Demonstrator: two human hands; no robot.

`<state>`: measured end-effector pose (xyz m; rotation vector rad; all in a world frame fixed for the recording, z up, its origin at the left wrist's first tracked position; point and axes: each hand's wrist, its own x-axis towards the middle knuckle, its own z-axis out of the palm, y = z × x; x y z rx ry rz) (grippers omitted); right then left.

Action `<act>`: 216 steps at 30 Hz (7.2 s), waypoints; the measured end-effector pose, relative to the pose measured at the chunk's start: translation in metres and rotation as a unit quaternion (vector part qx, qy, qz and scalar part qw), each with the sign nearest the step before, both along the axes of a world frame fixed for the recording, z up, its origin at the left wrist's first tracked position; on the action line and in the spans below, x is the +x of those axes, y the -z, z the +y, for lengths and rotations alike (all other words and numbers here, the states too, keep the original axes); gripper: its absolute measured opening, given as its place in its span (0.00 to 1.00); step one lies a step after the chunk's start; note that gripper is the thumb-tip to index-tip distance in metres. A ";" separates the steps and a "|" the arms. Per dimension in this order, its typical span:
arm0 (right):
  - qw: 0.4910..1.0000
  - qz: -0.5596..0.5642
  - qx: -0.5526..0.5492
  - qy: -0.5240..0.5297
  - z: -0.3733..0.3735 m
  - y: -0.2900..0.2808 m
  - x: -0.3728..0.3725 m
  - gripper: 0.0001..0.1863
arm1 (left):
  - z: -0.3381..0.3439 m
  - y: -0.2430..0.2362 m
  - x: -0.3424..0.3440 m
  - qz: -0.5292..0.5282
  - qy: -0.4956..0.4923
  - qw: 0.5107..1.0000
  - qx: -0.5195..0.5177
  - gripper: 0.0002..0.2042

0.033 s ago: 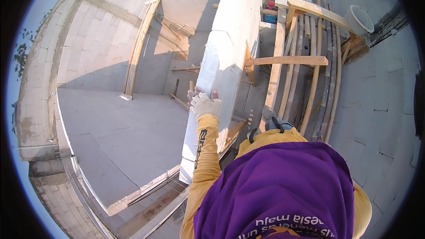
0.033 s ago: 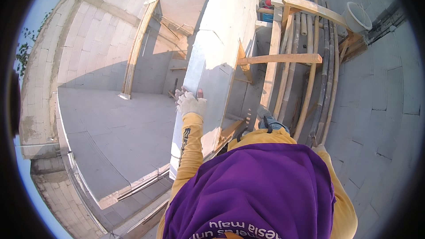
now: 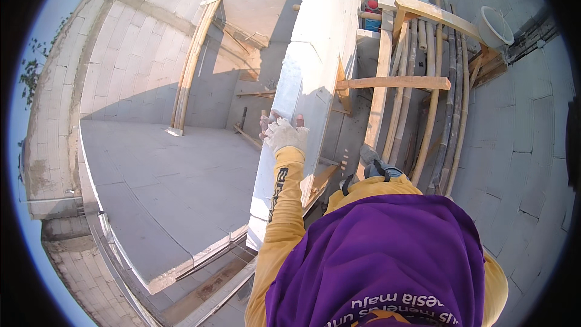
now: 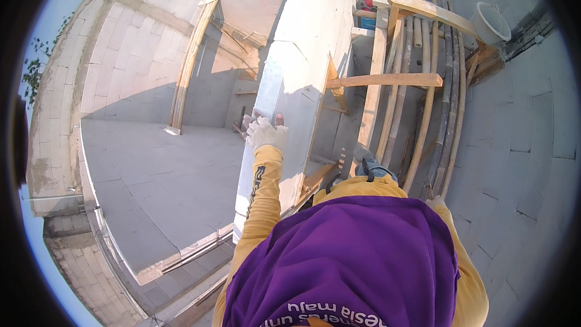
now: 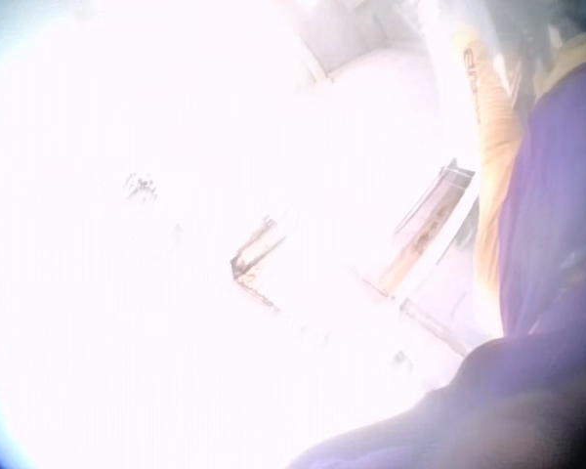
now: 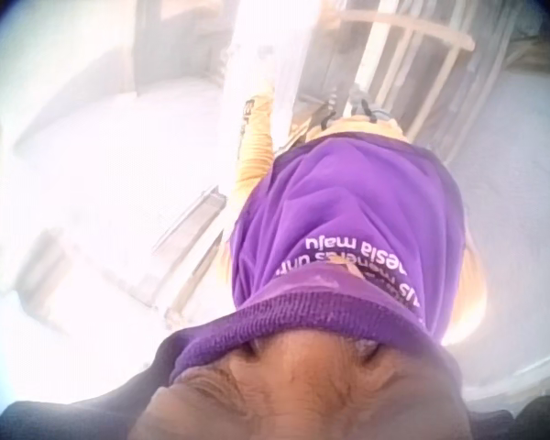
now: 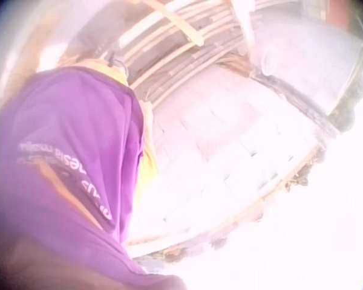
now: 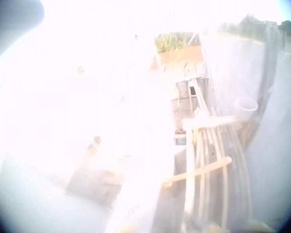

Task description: The person uses a small axe to shape the curved top edge of a concrete block wall by chipping away excess material.

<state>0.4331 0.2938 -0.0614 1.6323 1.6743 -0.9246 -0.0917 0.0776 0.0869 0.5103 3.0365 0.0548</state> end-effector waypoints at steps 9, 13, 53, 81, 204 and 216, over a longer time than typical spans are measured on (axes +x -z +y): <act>0.995 0.035 -0.015 -0.097 0.048 0.034 -0.051 0.24 | 0.132 -0.011 0.026 -0.012 0.337 0.937 0.089 0.42; 0.995 0.074 0.011 -0.059 0.068 0.058 -0.055 0.18 | 0.127 -0.044 -0.023 -0.077 0.009 0.997 0.013 0.40; 0.950 0.048 0.054 -0.302 0.162 0.039 -0.226 0.21 | -0.196 0.274 0.314 -0.375 -0.175 0.902 0.127 0.15; 0.764 0.458 -0.410 -0.194 0.067 -0.185 -0.533 0.20 | -0.060 0.338 0.381 -0.216 -0.676 0.547 0.444 0.15; 0.339 0.510 0.075 -0.787 0.006 -0.180 -0.566 0.29 | -0.211 0.045 0.154 0.220 -0.726 0.282 0.588 0.52; 0.430 0.456 0.062 -0.777 -0.003 -0.206 -0.551 0.27 | -0.219 0.059 0.153 0.251 -0.745 0.315 0.532 0.51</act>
